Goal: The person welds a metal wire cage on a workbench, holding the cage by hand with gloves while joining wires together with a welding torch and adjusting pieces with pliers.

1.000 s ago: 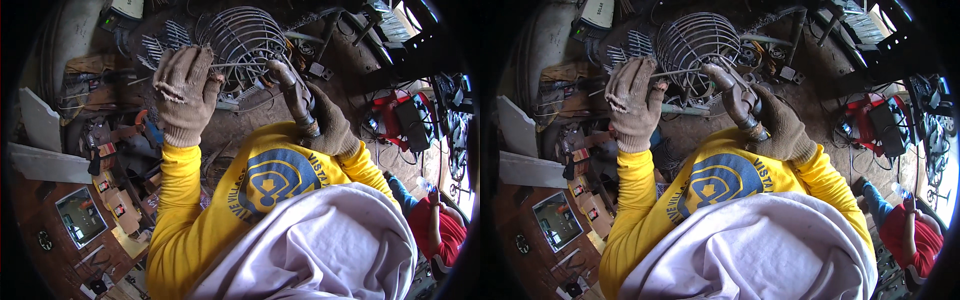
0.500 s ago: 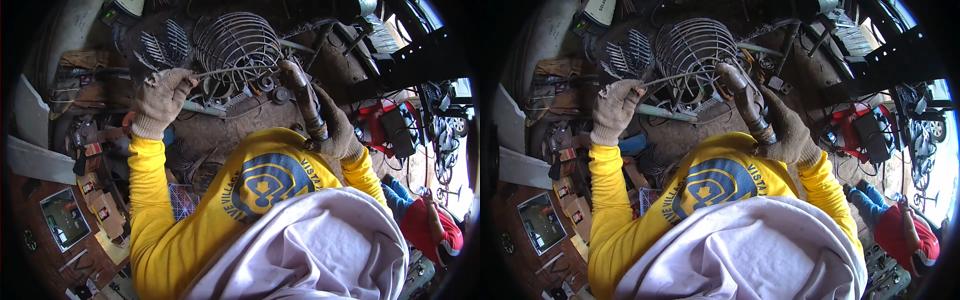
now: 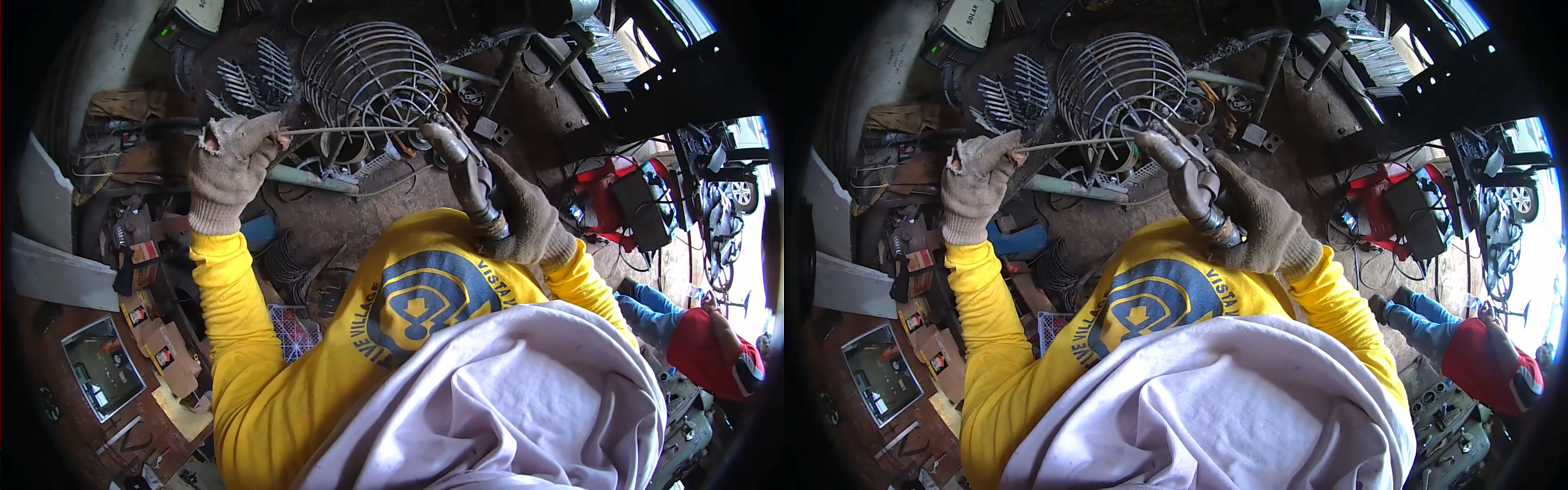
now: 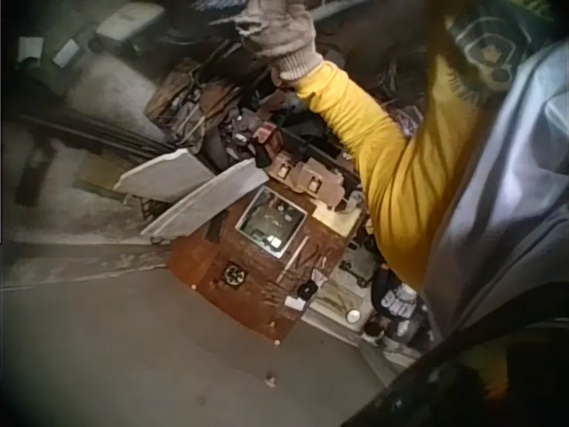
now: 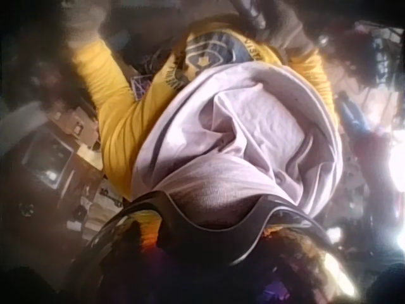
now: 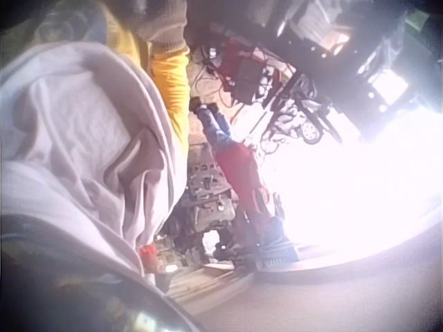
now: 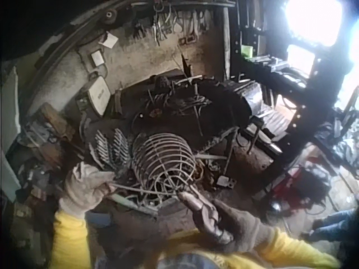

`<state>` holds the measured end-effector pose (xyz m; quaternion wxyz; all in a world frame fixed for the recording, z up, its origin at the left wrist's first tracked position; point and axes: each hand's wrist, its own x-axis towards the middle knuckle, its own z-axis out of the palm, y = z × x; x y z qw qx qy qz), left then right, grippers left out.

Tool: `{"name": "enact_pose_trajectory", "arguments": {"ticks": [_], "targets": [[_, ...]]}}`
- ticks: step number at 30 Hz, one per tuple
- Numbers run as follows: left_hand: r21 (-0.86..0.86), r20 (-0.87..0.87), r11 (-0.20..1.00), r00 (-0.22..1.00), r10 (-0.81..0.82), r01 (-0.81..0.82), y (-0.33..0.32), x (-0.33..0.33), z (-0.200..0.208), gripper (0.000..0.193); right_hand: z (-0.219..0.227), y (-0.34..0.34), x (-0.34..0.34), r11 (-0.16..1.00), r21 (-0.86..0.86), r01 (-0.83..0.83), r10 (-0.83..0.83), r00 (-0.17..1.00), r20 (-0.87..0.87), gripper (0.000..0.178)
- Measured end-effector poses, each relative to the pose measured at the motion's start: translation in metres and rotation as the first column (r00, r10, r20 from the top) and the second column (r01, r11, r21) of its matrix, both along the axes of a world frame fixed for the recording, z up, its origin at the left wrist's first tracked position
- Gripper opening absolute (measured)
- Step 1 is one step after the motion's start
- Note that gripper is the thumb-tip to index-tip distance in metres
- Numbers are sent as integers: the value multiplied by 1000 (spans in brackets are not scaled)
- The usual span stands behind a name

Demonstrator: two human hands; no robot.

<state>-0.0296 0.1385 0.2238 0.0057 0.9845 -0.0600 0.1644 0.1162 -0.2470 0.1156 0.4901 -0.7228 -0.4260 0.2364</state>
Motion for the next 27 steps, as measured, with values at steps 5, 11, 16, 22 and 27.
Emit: {"name": "enact_pose_trajectory", "arguments": {"ticks": [5,11,16,22,27], "targets": [[-33,20,999,1000,-11,11,-8,-7,-14,26,14,2,-1,998,48,42,-53,966,252,114],[143,286,988,953,-96,56,-57,10,-17,45,18,4,-6,996,31,84,-90,926,368,106],[21,-10,999,999,50,-50,-69,9,-29,45,16,3,-12,992,82,95,-119,920,374,101],[-152,18,988,1000,22,-19,-62,8,-39,26,12,1,-13,986,128,103,-144,918,370,99],[-186,8,983,1000,2,0,-75,16,-39,24,7,0,-12,990,86,110,-134,920,369,99]]}}
